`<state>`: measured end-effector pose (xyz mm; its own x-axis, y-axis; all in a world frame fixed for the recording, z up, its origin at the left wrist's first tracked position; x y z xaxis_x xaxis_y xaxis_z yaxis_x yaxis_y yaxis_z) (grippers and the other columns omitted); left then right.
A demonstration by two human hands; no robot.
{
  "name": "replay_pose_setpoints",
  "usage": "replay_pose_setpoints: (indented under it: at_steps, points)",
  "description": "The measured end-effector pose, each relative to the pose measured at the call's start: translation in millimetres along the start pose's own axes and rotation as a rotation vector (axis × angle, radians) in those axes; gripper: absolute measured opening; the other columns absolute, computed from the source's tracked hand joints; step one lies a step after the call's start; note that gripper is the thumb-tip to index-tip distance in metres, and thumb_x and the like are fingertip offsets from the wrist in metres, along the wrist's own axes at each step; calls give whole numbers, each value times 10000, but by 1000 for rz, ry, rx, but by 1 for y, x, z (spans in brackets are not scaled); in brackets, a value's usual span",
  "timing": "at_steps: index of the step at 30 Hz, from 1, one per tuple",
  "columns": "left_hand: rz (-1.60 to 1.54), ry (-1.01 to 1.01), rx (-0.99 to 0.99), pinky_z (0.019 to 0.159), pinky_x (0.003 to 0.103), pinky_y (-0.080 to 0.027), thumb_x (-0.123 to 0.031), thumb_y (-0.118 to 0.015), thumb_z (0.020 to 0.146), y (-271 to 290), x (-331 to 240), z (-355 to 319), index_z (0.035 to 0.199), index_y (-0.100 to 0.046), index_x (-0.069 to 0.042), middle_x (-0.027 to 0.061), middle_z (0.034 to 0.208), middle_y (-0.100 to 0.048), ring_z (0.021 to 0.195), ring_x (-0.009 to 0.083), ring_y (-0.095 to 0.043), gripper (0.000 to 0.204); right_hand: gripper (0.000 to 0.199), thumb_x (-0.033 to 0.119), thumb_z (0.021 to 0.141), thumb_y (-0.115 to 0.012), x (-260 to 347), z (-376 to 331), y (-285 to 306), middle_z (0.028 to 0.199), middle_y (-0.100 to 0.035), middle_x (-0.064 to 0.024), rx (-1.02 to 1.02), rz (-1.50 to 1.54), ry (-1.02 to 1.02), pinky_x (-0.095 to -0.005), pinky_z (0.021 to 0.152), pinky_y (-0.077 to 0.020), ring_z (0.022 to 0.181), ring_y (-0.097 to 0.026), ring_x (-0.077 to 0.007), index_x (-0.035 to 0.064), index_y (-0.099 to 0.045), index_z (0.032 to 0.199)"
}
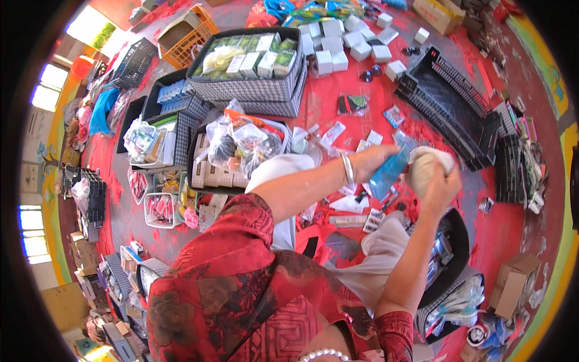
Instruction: The person sits on the floor and wipes the surfaces of various small packaged items and a sheet of stickers with a cloth. They pick up each item, wipe it, and place it into a black plastic bin.
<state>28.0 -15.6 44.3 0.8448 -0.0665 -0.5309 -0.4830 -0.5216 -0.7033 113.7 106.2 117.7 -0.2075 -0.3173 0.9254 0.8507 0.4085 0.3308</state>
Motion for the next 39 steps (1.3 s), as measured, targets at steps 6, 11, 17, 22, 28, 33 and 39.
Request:
replay_pose_setpoints:
  at_steps: [6, 11, 17, 22, 28, 33, 39]
  points:
    - [-34, -55, -122, 775, 342, -491, -437, -382, 917, -3, 11, -10, 1089, -544, -101, 46, 1002, -616, 831, 176, -612, 411, 230, 167, 769, -623, 10, -31, -45, 814, -610, -205, 282, -160, 272, -401, 667, -453, 742, -597, -360, -25, -586, 889]
    - [-142, -112, 31, 826, 367, -485, -489, -388, 900, -2, -10, -16, 1112, -530, -70, 99, 1053, -605, 913, 231, -606, 491, 164, 124, 765, -622, 3, -22, -35, 783, -643, -158, 413, 137, 72, -343, 637, -467, 724, -626, -254, -13, -616, 856]
    - [-119, -168, 340, 961, 348, -396, -478, -364, 905, -19, -26, -20, 1297, -378, -2, 176, 1319, -410, 1154, 252, -470, 617, 137, 69, 794, -595, -18, 18, 24, 805, -647, -109, -21, 862, -418, -275, 586, -510, 648, -624, -173, -29, -628, 883]
    - [14, -91, 137, 864, 337, -461, -459, -333, 928, -18, -14, -17, 1225, -456, 8, 157, 1192, -533, 1029, 243, -558, 567, 181, 142, 753, -634, -5, 5, 10, 785, -649, -91, 127, 496, -116, -287, 582, -485, 656, -620, -174, 13, -652, 879]
    - [431, -245, 201, 820, 319, -479, -460, -382, 912, -25, -24, -30, 1167, -492, 34, 176, 1128, -564, 918, 234, -605, 566, 210, 213, 716, -632, -6, 3, 4, 813, -617, -188, 175, -289, 244, -421, 676, -458, 782, -590, -355, 36, -632, 829]
    - [182, -308, 293, 908, 345, -446, -489, -362, 905, -26, -44, -32, 1259, -404, 33, 198, 1230, -491, 1067, 260, -539, 633, 223, 228, 739, -605, -18, 19, 30, 757, -617, -188, 18, -113, -26, -395, 643, -453, 732, -605, -339, 18, -639, 806]
    - [71, -250, 142, 871, 338, -458, -442, -350, 927, -19, -32, -19, 1226, -446, -11, 152, 1174, -532, 1026, 237, -553, 533, 173, 169, 719, -652, 17, -1, 8, 767, -574, -116, -10, -68, 403, -364, 594, -447, 688, -585, -302, 30, -610, 814]
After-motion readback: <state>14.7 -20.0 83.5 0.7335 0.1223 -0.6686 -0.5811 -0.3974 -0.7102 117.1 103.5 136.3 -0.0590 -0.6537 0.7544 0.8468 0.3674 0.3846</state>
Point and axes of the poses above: each hand's wrist, its own z-axis towards the middle knuckle, its own y-axis out of the back of the hand, x = y × z, the point moved 4 cm from there along z, towards the middle knuckle
